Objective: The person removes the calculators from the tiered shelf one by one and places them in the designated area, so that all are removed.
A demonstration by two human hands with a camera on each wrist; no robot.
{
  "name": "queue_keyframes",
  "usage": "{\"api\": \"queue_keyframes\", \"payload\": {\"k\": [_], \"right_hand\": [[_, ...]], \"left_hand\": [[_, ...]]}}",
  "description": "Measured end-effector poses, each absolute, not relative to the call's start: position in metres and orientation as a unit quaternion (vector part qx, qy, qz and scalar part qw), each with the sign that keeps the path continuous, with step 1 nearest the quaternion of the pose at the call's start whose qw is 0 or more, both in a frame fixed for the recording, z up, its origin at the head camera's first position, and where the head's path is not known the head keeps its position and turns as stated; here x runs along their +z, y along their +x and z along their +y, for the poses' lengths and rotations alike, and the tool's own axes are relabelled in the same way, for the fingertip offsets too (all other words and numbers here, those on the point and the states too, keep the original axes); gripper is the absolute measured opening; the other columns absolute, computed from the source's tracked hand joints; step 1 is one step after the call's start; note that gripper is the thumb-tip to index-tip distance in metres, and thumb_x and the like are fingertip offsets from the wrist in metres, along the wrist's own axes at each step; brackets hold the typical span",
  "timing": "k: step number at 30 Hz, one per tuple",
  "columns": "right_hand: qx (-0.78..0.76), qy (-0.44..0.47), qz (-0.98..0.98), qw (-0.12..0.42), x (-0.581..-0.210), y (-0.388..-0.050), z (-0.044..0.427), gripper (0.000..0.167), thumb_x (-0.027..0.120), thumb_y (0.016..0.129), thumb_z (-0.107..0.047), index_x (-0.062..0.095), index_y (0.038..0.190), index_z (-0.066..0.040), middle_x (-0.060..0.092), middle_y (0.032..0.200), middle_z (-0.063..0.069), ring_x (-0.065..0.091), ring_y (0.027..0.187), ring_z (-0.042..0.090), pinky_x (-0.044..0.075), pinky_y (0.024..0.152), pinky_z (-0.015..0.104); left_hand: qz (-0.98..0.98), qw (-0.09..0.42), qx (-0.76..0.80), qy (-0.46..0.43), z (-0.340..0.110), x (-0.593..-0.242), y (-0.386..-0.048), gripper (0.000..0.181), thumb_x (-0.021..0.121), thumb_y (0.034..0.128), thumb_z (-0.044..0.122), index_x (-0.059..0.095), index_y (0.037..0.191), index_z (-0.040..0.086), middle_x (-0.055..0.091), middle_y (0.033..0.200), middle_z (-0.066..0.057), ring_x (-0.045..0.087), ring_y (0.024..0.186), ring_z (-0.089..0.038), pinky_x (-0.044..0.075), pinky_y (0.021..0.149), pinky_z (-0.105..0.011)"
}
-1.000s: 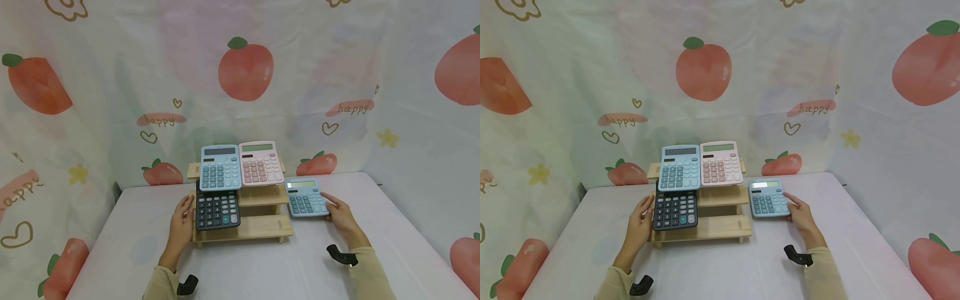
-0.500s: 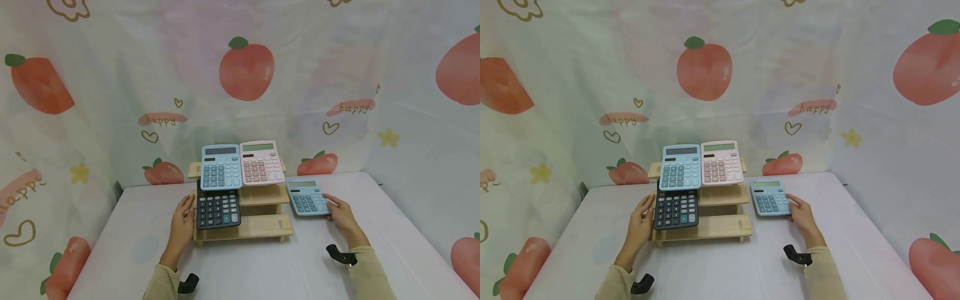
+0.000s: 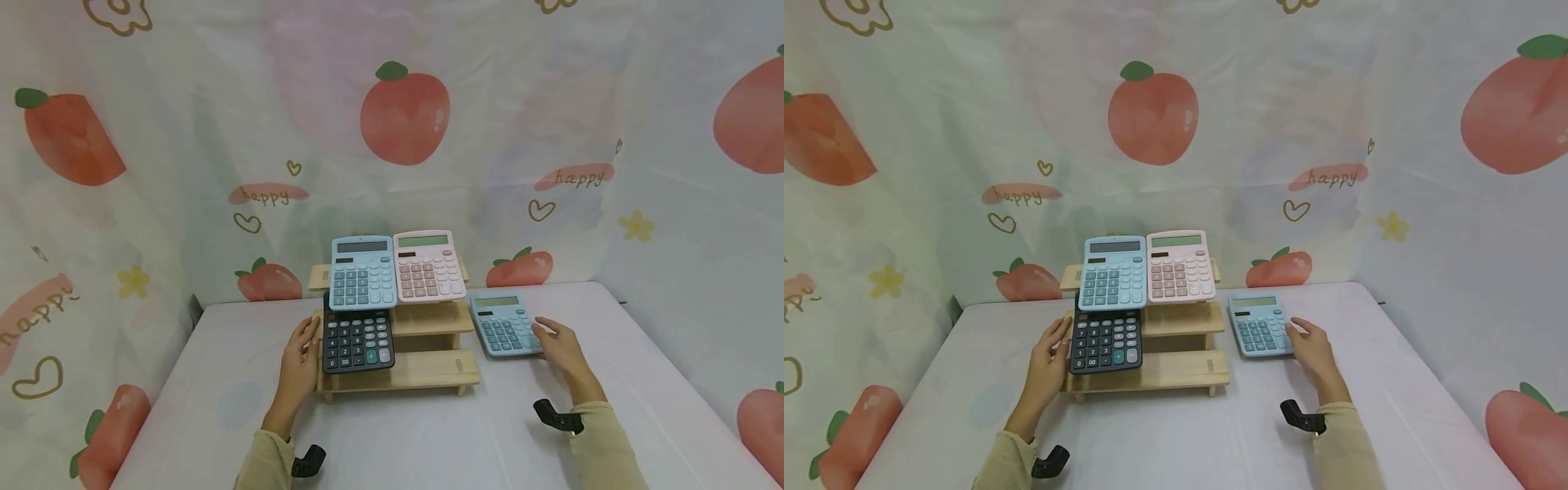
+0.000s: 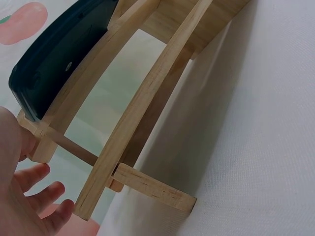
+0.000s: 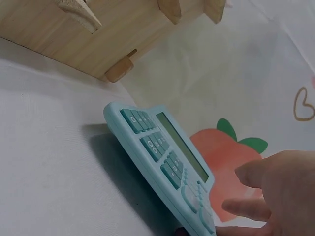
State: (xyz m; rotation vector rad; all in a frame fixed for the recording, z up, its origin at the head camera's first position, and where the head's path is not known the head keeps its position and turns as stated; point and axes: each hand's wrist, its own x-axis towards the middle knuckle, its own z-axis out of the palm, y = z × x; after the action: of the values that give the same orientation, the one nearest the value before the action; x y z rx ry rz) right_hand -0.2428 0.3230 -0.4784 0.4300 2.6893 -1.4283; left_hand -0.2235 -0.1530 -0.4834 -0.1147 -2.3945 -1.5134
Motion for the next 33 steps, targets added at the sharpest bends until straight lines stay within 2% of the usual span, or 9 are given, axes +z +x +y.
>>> {"api": "queue_keyframes", "payload": {"k": [3, 6, 10, 15, 18, 22, 25, 28, 33], "right_hand": [[-0.458, 0.138, 0.877, 0.039, -0.476, -0.242, 0.324, 0.065, 0.031, 0.109, -0.039, 0.025, 0.157, 0.004, 0.034, 0.155, 0.038, 0.045, 0.137, 0.048, 0.056, 0.094, 0.041], [-0.453, 0.138, 0.880, 0.041, -0.475, -0.242, 0.326, 0.066, 0.031, 0.109, -0.040, 0.025, 0.157, 0.004, 0.032, 0.156, 0.037, 0.040, 0.142, 0.050, 0.045, 0.109, 0.057], [-0.447, 0.145, 0.882, 0.042, -0.472, -0.242, 0.328, 0.066, 0.031, 0.109, -0.041, 0.025, 0.157, 0.004, 0.030, 0.157, 0.037, 0.032, 0.145, 0.053, 0.033, 0.116, 0.063], [-0.437, 0.153, 0.885, 0.049, -0.468, -0.241, 0.327, 0.068, 0.031, 0.108, -0.044, 0.025, 0.158, 0.003, 0.029, 0.158, 0.036, 0.031, 0.145, 0.054, 0.032, 0.116, 0.065], [-0.427, 0.155, 0.889, 0.047, -0.467, -0.241, 0.327, 0.069, 0.031, 0.108, -0.044, 0.026, 0.157, 0.004, 0.034, 0.155, 0.037, 0.041, 0.140, 0.051, 0.040, 0.111, 0.062], [-0.413, 0.156, 0.896, 0.043, -0.467, -0.240, 0.328, 0.069, 0.031, 0.108, -0.045, 0.028, 0.156, 0.005, 0.043, 0.148, 0.038, 0.057, 0.120, 0.043, 0.050, 0.092, 0.048], [-0.407, 0.156, 0.899, 0.042, -0.467, -0.239, 0.329, 0.069, 0.032, 0.108, -0.045, 0.029, 0.155, 0.005, 0.046, 0.146, 0.038, 0.060, 0.112, 0.039, 0.050, 0.085, 0.041], [-0.405, 0.153, 0.900, 0.039, -0.466, -0.240, 0.329, 0.069, 0.032, 0.108, -0.045, 0.029, 0.155, 0.006, 0.046, 0.146, 0.039, 0.060, 0.118, 0.045, 0.052, 0.091, 0.050], [-0.407, 0.149, 0.901, 0.021, -0.461, -0.239, 0.325, 0.069, 0.031, 0.108, -0.044, 0.028, 0.155, 0.006, 0.043, 0.147, 0.040, 0.055, 0.126, 0.050, 0.042, 0.106, 0.064]], "left_hand": [[-0.836, 0.152, -0.526, -0.042, -0.153, -0.484, -0.224, 0.044, 0.046, 0.1058, 0.005, 0.047, 0.150, 0.003, 0.040, 0.159, -0.020, 0.038, 0.147, -0.038, 0.045, 0.102, -0.053], [-0.835, 0.151, -0.527, -0.043, -0.153, -0.484, -0.225, 0.044, 0.046, 0.1059, 0.005, 0.047, 0.150, 0.003, 0.040, 0.159, -0.020, 0.039, 0.147, -0.038, 0.045, 0.102, -0.053], [-0.834, 0.151, -0.529, -0.043, -0.153, -0.483, -0.224, 0.044, 0.046, 0.1059, 0.005, 0.047, 0.150, 0.002, 0.040, 0.159, -0.020, 0.039, 0.147, -0.038, 0.044, 0.102, -0.053], [-0.832, 0.152, -0.531, -0.044, -0.153, -0.482, -0.224, 0.044, 0.046, 0.1058, 0.005, 0.047, 0.150, 0.002, 0.040, 0.159, -0.020, 0.039, 0.147, -0.038, 0.044, 0.103, -0.053], [-0.831, 0.151, -0.533, -0.044, -0.153, -0.482, -0.223, 0.044, 0.046, 0.1058, 0.005, 0.047, 0.149, 0.002, 0.040, 0.159, -0.020, 0.039, 0.147, -0.038, 0.044, 0.103, -0.053], [-0.831, 0.147, -0.535, -0.044, -0.153, -0.482, -0.223, 0.044, 0.046, 0.1061, 0.006, 0.047, 0.149, 0.002, 0.040, 0.159, -0.020, 0.038, 0.147, -0.039, 0.044, 0.104, -0.055], [-0.830, 0.144, -0.538, -0.043, -0.154, -0.483, -0.223, 0.044, 0.046, 0.1061, 0.007, 0.048, 0.149, 0.003, 0.040, 0.159, -0.019, 0.038, 0.147, -0.038, 0.044, 0.105, -0.054], [-0.830, 0.145, -0.536, -0.043, -0.154, -0.483, -0.223, 0.044, 0.047, 0.1058, 0.006, 0.048, 0.149, 0.003, 0.040, 0.159, -0.019, 0.038, 0.147, -0.039, 0.044, 0.105, -0.055], [-0.831, 0.146, -0.536, -0.041, -0.153, -0.482, -0.223, 0.044, 0.046, 0.1058, 0.006, 0.048, 0.149, 0.003, 0.040, 0.159, -0.020, 0.039, 0.147, -0.039, 0.045, 0.105, -0.055]]}}
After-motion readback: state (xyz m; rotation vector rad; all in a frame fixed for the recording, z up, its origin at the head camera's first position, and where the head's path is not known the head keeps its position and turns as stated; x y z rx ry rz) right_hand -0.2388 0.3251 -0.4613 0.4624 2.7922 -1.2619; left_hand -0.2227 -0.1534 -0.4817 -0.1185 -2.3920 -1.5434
